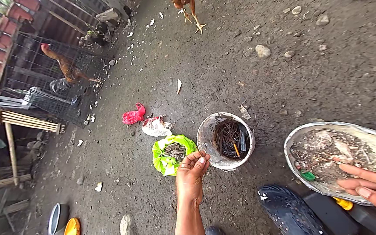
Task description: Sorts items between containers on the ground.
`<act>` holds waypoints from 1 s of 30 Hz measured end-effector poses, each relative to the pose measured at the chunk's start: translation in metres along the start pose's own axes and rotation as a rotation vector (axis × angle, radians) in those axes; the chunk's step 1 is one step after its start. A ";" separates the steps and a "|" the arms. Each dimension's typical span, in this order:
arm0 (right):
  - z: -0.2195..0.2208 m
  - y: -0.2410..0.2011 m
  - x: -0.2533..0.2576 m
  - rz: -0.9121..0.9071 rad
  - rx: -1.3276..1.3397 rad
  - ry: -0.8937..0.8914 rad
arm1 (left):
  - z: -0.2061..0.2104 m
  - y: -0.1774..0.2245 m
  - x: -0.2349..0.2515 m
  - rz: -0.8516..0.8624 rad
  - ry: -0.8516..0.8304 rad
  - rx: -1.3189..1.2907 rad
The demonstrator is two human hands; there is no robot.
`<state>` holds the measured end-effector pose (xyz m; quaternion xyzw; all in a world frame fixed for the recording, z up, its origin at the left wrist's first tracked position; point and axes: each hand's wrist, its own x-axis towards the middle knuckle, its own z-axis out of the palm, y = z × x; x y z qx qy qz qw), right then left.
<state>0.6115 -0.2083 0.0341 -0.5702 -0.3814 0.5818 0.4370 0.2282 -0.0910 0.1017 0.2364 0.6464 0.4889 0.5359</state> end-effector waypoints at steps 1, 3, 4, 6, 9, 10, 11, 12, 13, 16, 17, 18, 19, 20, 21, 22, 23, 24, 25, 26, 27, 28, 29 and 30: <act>0.000 0.000 0.000 -0.001 0.000 0.001 | 0.000 -0.001 -0.001 0.020 -0.003 0.031; 0.001 0.000 0.000 0.004 0.001 0.005 | 0.001 -0.003 -0.002 0.062 -0.012 0.086; 0.000 0.000 0.000 0.005 0.001 0.006 | 0.001 -0.004 -0.002 0.080 -0.016 0.109; -0.001 0.001 0.000 0.008 -0.002 0.003 | 0.002 -0.005 -0.002 0.104 -0.009 0.154; 0.000 0.000 0.000 0.020 -0.003 0.009 | 0.006 -0.004 -0.003 0.110 0.005 0.200; 0.000 -0.001 0.000 0.022 -0.003 0.008 | 0.006 -0.004 -0.003 0.105 0.010 0.209; 0.000 -0.001 0.000 0.025 -0.001 0.007 | 0.007 -0.003 -0.003 0.098 0.014 0.211; 0.000 -0.001 0.000 0.026 0.004 0.007 | 0.007 -0.003 -0.003 0.088 0.018 0.205; 0.000 -0.001 0.000 0.024 0.009 0.009 | 0.007 -0.002 -0.002 0.075 0.023 0.193; -0.001 0.001 0.000 0.016 0.017 0.011 | 0.007 0.001 -0.001 0.025 0.038 0.134; -0.001 0.001 0.000 0.015 0.023 0.012 | 0.007 0.001 -0.001 0.008 0.040 0.115; -0.002 0.001 0.000 0.015 0.027 0.013 | 0.007 0.002 0.000 -0.007 0.042 0.098; -0.002 0.001 0.000 0.016 0.030 0.013 | 0.007 0.003 0.000 -0.020 0.044 0.087; -0.002 0.001 -0.001 0.016 0.030 0.014 | 0.007 0.003 0.000 -0.029 0.049 0.081; -0.002 0.001 -0.001 0.016 0.031 0.016 | 0.007 0.004 -0.001 -0.034 0.053 0.078; -0.002 0.001 -0.001 0.015 0.034 0.017 | 0.007 0.004 -0.001 -0.036 0.056 0.075; -0.001 0.000 -0.001 0.013 0.037 0.021 | 0.007 0.005 -0.001 -0.036 0.058 0.074; -0.001 0.000 -0.001 0.011 0.040 0.023 | 0.008 0.005 -0.001 -0.037 0.059 0.072; 0.000 -0.001 -0.001 0.009 0.038 0.022 | 0.008 0.005 -0.001 -0.038 0.058 0.069; -0.001 -0.001 -0.001 0.007 0.036 0.023 | 0.007 0.005 -0.001 -0.040 0.059 0.066; -0.001 -0.001 -0.001 0.008 0.035 0.023 | 0.007 0.005 -0.001 -0.041 0.058 0.066; -0.001 -0.002 -0.001 0.011 0.031 0.023 | 0.007 0.005 -0.001 -0.042 0.056 0.066; -0.001 -0.002 -0.001 0.012 0.027 0.024 | 0.007 0.005 -0.002 -0.043 0.051 0.068; -0.001 -0.001 -0.001 0.009 0.026 0.025 | 0.007 0.006 -0.002 -0.044 0.043 0.069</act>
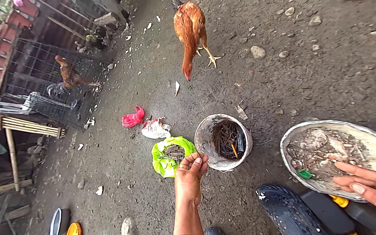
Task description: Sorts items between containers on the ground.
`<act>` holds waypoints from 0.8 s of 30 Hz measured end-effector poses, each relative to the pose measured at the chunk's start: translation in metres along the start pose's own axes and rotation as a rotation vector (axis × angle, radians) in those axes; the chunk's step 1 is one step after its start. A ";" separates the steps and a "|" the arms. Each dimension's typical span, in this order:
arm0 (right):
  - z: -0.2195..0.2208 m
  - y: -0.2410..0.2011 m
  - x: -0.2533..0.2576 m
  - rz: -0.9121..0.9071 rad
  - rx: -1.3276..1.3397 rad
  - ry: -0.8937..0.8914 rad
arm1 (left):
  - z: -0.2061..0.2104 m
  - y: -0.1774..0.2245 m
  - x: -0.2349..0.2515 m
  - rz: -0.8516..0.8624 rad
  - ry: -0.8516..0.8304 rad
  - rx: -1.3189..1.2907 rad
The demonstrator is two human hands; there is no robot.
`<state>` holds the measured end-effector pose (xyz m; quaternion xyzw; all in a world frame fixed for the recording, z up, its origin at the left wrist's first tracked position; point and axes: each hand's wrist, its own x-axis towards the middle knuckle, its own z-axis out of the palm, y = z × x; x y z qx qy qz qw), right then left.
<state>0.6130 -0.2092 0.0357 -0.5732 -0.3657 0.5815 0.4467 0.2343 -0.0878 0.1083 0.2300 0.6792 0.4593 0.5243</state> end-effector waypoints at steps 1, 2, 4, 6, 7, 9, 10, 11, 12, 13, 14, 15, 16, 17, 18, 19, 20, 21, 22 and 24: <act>0.000 0.001 0.000 -0.004 -0.002 0.000 | 0.000 0.001 -0.001 -0.001 -0.012 -0.005; -0.001 0.002 0.000 -0.008 -0.002 -0.003 | 0.000 0.002 -0.002 -0.005 -0.025 -0.016; -0.003 0.003 0.000 -0.007 -0.004 -0.006 | 0.004 0.006 -0.004 -0.026 -0.038 -0.061; -0.004 0.003 -0.001 0.005 -0.010 -0.010 | 0.009 0.012 -0.004 -0.063 -0.045 -0.128; -0.004 0.003 -0.001 0.006 -0.008 -0.011 | 0.012 0.015 -0.004 -0.076 -0.053 -0.160; -0.003 0.003 0.000 0.000 0.000 -0.009 | 0.015 0.019 -0.002 -0.095 -0.084 -0.230; -0.003 0.003 0.000 -0.006 0.002 -0.006 | 0.017 0.020 -0.001 -0.105 -0.103 -0.269; -0.004 0.003 0.000 -0.009 0.004 -0.006 | 0.018 0.021 0.000 -0.116 -0.119 -0.303; -0.005 0.003 0.000 -0.012 0.007 -0.006 | 0.019 0.022 0.002 -0.126 -0.129 -0.325; -0.005 0.004 0.000 -0.013 0.007 -0.008 | 0.020 0.022 0.003 -0.136 -0.128 -0.337; -0.006 0.005 0.000 -0.013 0.008 -0.007 | 0.021 0.022 0.004 -0.141 -0.127 -0.338; -0.006 0.005 0.000 -0.011 0.004 -0.004 | 0.021 0.022 0.005 -0.139 -0.133 -0.327; -0.006 0.005 0.000 -0.012 0.001 -0.003 | 0.021 0.021 0.006 -0.134 -0.145 -0.318; -0.006 0.005 0.000 -0.013 -0.001 -0.004 | 0.020 0.020 0.006 -0.130 -0.161 -0.314; -0.007 0.005 0.000 -0.016 -0.006 -0.004 | 0.019 0.020 0.006 -0.130 -0.177 -0.318; -0.007 0.004 0.000 -0.018 -0.007 -0.002 | 0.019 0.019 0.006 -0.134 -0.190 -0.331; -0.007 0.003 -0.001 -0.017 -0.005 0.001 | 0.019 0.019 0.005 -0.141 -0.195 -0.340; -0.007 0.003 -0.001 -0.017 -0.001 0.004 | 0.019 0.020 0.004 -0.153 -0.198 -0.347; -0.008 0.003 -0.001 -0.017 0.003 0.006 | 0.019 0.019 0.004 -0.170 -0.205 -0.355; -0.008 0.003 -0.001 -0.016 0.002 0.000 | 0.019 0.018 0.002 -0.193 -0.226 -0.384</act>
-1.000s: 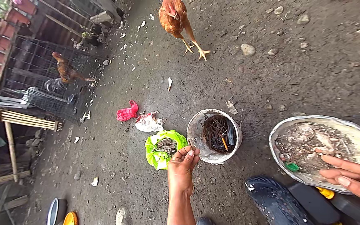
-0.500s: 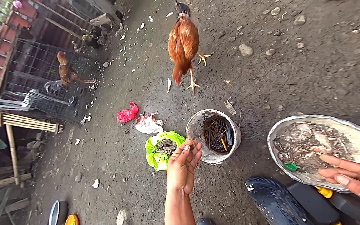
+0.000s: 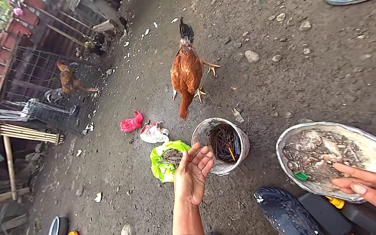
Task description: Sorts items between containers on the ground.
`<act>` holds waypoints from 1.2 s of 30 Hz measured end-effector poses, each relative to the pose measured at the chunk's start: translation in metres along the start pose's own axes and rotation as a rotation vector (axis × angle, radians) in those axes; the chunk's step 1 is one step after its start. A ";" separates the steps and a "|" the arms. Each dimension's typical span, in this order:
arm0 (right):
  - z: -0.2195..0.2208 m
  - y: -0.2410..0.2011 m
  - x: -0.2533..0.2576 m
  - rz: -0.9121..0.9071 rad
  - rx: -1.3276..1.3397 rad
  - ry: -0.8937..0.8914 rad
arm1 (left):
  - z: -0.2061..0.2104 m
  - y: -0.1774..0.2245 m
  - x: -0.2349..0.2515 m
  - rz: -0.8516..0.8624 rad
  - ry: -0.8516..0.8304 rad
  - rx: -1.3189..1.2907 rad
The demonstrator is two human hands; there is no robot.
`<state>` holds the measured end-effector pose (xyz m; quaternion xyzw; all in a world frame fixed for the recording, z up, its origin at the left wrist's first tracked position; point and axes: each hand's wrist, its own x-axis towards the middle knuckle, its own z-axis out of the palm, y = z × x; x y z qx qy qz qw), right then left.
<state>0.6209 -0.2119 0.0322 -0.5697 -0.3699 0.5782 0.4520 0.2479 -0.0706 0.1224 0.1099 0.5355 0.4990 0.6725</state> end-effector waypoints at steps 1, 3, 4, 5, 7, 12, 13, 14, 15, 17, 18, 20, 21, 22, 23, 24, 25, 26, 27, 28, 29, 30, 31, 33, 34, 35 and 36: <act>0.000 0.000 0.000 0.003 -0.001 0.000 | -0.001 -0.001 0.000 0.002 -0.016 -0.007; 0.000 0.000 0.000 0.009 0.001 0.006 | -0.003 -0.004 -0.001 0.036 -0.046 0.026; 0.001 0.001 0.000 0.011 0.001 0.007 | -0.003 -0.006 -0.001 0.070 -0.040 0.065; 0.001 0.000 -0.001 0.013 0.001 0.011 | -0.002 -0.007 -0.001 0.105 -0.028 0.107; 0.001 0.000 -0.001 0.019 -0.001 0.015 | -0.001 -0.009 -0.002 0.161 0.008 0.179; 0.000 0.001 0.000 0.019 0.005 0.012 | -0.002 -0.013 -0.001 0.233 0.064 0.199; 0.000 0.001 0.000 0.019 0.006 0.014 | -0.002 -0.014 -0.001 0.238 0.077 0.191; 0.000 0.000 0.000 0.021 0.006 0.014 | -0.002 -0.015 -0.001 0.244 0.093 0.183; 0.000 0.000 0.000 0.022 0.008 0.012 | -0.001 -0.015 -0.001 0.250 0.111 0.174; 0.001 0.000 0.000 0.020 0.014 0.016 | -0.001 -0.016 -0.002 0.266 0.135 0.160; 0.001 0.000 0.000 0.023 0.017 0.019 | -0.001 -0.017 -0.002 0.274 0.139 0.153; 0.001 0.000 0.000 0.023 0.019 0.020 | -0.002 -0.018 -0.001 0.286 0.146 0.131; 0.001 0.000 0.000 0.022 0.017 0.019 | -0.003 -0.018 -0.001 0.289 0.148 0.123; 0.002 0.000 0.000 0.022 0.016 0.018 | -0.003 -0.018 -0.001 0.292 0.148 0.119; 0.002 0.000 0.000 0.023 0.012 0.015 | -0.004 -0.019 -0.001 0.296 0.148 0.116; 0.002 -0.001 0.000 0.022 0.008 0.013 | -0.004 -0.019 -0.002 0.300 0.148 0.116; 0.002 -0.001 0.000 0.021 0.006 0.013 | -0.004 -0.019 -0.002 0.302 0.152 0.121; 0.002 -0.001 0.000 0.018 0.005 0.012 | -0.004 -0.019 -0.002 0.302 0.160 0.129; 0.002 0.000 0.000 0.011 0.002 0.012 | -0.003 -0.020 -0.002 0.301 0.168 0.136; 0.002 0.000 0.000 0.006 -0.001 0.009 | -0.003 -0.020 -0.002 0.300 0.171 0.141; 0.002 0.001 0.000 0.004 -0.004 0.007 | -0.003 -0.020 -0.002 0.300 0.169 0.147; 0.002 0.001 0.000 0.003 -0.006 0.008 | -0.004 -0.020 -0.001 0.299 0.160 0.157; 0.002 0.001 0.000 0.005 -0.008 0.009 | -0.005 -0.021 -0.001 0.297 0.150 0.168; 0.002 0.000 0.000 0.007 -0.009 0.011 | -0.006 -0.021 0.000 0.294 0.135 0.180; 0.002 0.000 0.000 0.008 -0.008 0.012 | -0.006 -0.021 0.000 0.292 0.137 0.183; 0.002 0.000 0.000 0.010 -0.009 0.011 | -0.006 -0.021 0.000 0.291 0.138 0.184; 0.002 0.000 -0.001 0.012 -0.009 0.010 | -0.006 -0.022 0.000 0.291 0.142 0.184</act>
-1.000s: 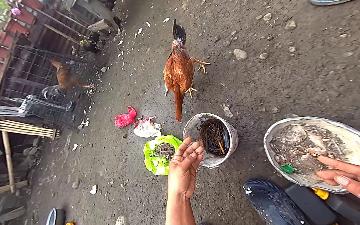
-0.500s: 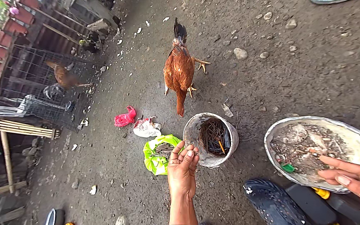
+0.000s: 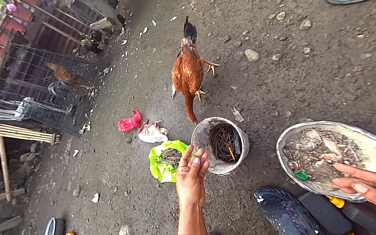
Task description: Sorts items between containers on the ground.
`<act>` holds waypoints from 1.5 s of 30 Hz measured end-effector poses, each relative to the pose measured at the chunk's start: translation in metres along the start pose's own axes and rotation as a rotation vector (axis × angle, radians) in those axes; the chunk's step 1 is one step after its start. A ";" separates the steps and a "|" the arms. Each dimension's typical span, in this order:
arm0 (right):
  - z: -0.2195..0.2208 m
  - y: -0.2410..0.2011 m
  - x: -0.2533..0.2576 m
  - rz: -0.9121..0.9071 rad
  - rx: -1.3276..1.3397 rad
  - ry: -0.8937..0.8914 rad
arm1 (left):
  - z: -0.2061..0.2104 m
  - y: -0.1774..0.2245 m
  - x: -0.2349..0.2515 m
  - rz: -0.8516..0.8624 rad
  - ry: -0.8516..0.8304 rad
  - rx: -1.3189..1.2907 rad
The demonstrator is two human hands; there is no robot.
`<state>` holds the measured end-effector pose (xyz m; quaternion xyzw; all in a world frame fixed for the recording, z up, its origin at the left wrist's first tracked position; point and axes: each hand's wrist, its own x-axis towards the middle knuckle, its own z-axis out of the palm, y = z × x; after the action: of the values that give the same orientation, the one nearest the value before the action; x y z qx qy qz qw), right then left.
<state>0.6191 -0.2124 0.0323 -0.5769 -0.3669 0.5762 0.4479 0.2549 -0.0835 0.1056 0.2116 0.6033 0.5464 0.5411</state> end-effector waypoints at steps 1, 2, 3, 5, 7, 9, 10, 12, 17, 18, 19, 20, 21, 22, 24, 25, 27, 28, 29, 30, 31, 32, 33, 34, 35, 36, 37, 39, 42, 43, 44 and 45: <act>0.000 0.000 -0.001 0.000 -0.001 0.000 | 0.000 0.000 0.000 0.000 0.002 -0.001; -0.001 0.001 -0.001 -0.001 -0.002 0.000 | 0.000 -0.001 0.000 -0.001 0.003 -0.003; -0.001 0.001 -0.002 -0.002 0.001 0.001 | 0.000 -0.001 -0.001 -0.004 0.004 -0.005; -0.001 0.001 -0.003 0.000 0.005 0.004 | 0.000 0.000 -0.001 -0.016 0.008 -0.011; -0.002 0.001 -0.003 0.005 -0.010 0.007 | 0.000 0.000 0.000 -0.016 0.016 0.013; -0.003 0.002 -0.002 0.003 -0.041 0.011 | -0.002 0.000 0.002 0.069 -0.031 0.167; -0.003 0.004 -0.001 -0.006 -0.058 0.021 | -0.007 0.000 0.004 0.162 -0.101 0.320; -0.003 0.013 0.002 -0.047 -0.114 0.101 | -0.011 0.004 0.005 0.401 -0.245 0.653; -0.019 0.007 0.013 -0.126 -0.576 0.359 | 0.023 0.003 -0.020 0.627 -0.411 0.718; -0.024 0.011 0.017 -0.136 -0.724 0.386 | 0.034 -0.003 -0.030 0.609 -0.462 0.705; -0.028 0.016 0.020 -0.147 -0.867 0.393 | 0.046 -0.012 -0.041 0.585 -0.523 0.724; -0.030 0.022 0.023 -0.141 -0.977 0.382 | 0.057 -0.025 -0.049 0.565 -0.584 0.784; -0.031 0.027 0.026 -0.121 -1.059 0.360 | 0.069 -0.044 -0.054 0.570 -0.633 0.889; -0.031 0.033 0.029 -0.090 -1.116 0.325 | 0.081 -0.066 -0.056 0.589 -0.666 1.020; -0.025 0.045 0.035 -0.066 -1.172 0.246 | 0.106 -0.109 -0.056 0.596 -0.721 1.288; -0.021 0.050 0.037 -0.058 -1.191 0.210 | 0.120 -0.128 -0.055 0.557 -0.754 1.418; -0.015 0.055 0.039 -0.003 -1.218 0.150 | 0.143 -0.159 -0.050 0.435 -0.821 1.645; -0.012 0.055 0.040 0.032 -1.232 0.139 | 0.153 -0.172 -0.047 0.371 -0.851 1.742; -0.011 0.055 0.040 0.062 -1.238 0.142 | 0.161 -0.183 -0.045 0.321 -0.867 1.829; -0.012 0.054 0.039 0.086 -1.233 0.153 | 0.167 -0.192 -0.043 0.309 -0.868 1.896; -0.013 0.053 0.037 0.091 -1.221 0.176 | 0.170 -0.198 -0.042 0.311 -0.862 1.949; -0.015 0.054 0.035 0.080 -1.223 0.210 | 0.173 -0.201 -0.041 0.311 -0.853 2.001; -0.017 0.055 0.033 0.069 -1.214 0.242 | 0.175 -0.200 -0.041 0.314 -0.852 2.032; -0.019 0.055 0.031 0.066 -1.191 0.266 | 0.177 -0.198 -0.040 0.311 -0.860 2.045; -0.021 0.054 0.028 0.066 -1.166 0.284 | 0.178 -0.195 -0.038 0.291 -0.873 2.042; -0.023 0.053 0.025 0.073 -1.132 0.292 | 0.180 -0.190 -0.036 0.235 -0.888 2.012; -0.023 0.051 0.023 0.076 -1.086 0.302 | 0.180 -0.183 -0.033 0.161 -0.899 1.939; -0.024 0.046 0.021 0.058 -0.986 0.341 | 0.174 -0.172 -0.022 0.036 -0.897 1.635; -0.024 0.047 0.019 -0.014 -0.968 0.382 | 0.154 -0.164 -0.013 -0.241 -0.825 0.942; -0.022 0.048 0.021 -0.054 -1.003 0.375 | 0.148 -0.161 -0.013 -0.345 -0.782 0.754; -0.020 0.051 0.024 -0.090 -1.046 0.356 | 0.143 -0.157 -0.014 -0.419 -0.741 0.620; -0.017 0.053 0.029 -0.120 -1.094 0.328 | 0.139 -0.153 -0.016 -0.465 -0.698 0.528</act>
<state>0.6335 -0.2044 -0.0288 -0.7848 -0.5693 0.1790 0.1670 0.4345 -0.0855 0.0014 0.3715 0.5352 0.1364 0.7463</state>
